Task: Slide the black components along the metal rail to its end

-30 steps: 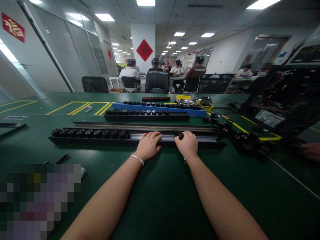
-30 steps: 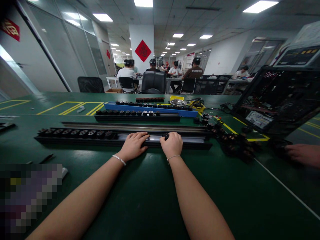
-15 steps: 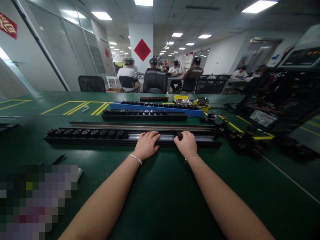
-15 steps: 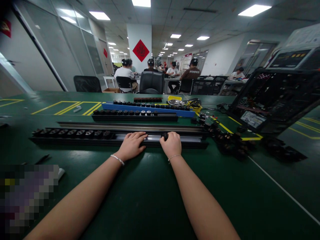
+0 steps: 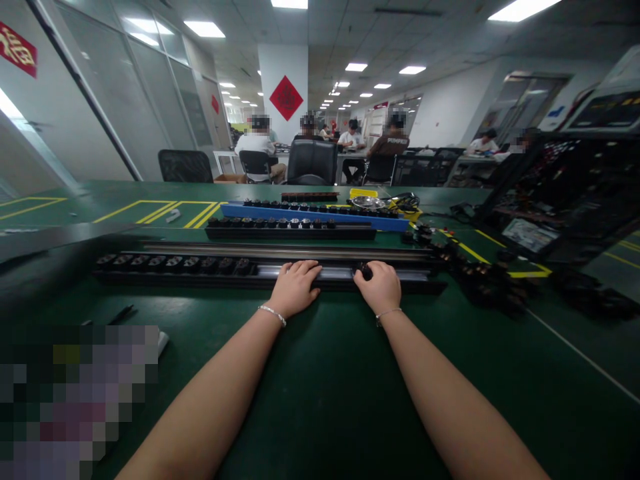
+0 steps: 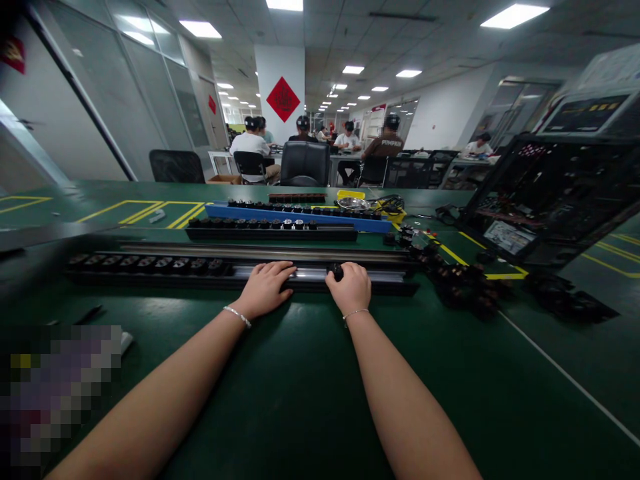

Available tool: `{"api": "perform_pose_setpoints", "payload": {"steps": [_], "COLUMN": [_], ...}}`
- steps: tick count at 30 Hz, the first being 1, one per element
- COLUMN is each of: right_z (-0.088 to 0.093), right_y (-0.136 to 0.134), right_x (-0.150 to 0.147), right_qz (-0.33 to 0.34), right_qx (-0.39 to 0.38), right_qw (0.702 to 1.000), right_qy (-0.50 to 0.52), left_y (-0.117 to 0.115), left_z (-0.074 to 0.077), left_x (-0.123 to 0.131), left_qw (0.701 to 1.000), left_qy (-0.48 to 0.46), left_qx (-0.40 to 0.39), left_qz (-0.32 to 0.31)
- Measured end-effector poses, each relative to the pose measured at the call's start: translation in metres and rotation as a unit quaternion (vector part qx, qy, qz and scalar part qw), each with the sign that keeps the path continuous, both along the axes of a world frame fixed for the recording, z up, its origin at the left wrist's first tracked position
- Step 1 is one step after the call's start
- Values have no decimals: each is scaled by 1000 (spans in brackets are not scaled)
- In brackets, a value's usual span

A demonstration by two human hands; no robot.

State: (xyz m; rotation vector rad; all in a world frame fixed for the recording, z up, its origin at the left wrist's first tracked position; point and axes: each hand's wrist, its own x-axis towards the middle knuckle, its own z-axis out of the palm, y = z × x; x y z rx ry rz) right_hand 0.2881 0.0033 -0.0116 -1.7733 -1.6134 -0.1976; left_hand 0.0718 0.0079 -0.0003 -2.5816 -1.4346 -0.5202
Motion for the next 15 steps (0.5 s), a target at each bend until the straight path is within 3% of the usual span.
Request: {"api": "perform_pose_setpoints", "payload": {"steps": [15], "right_z": [0], "right_y": [0], "right_x": [7], "right_qz": [-24], "right_qx": [-8], "right_qw": [1000], "right_qy": [9], "left_y": [0], "left_z": [-1], "left_x": [-1], "left_qw": [1000], "left_qy": [4], "left_qx": [3], "left_qz": [-2]}}
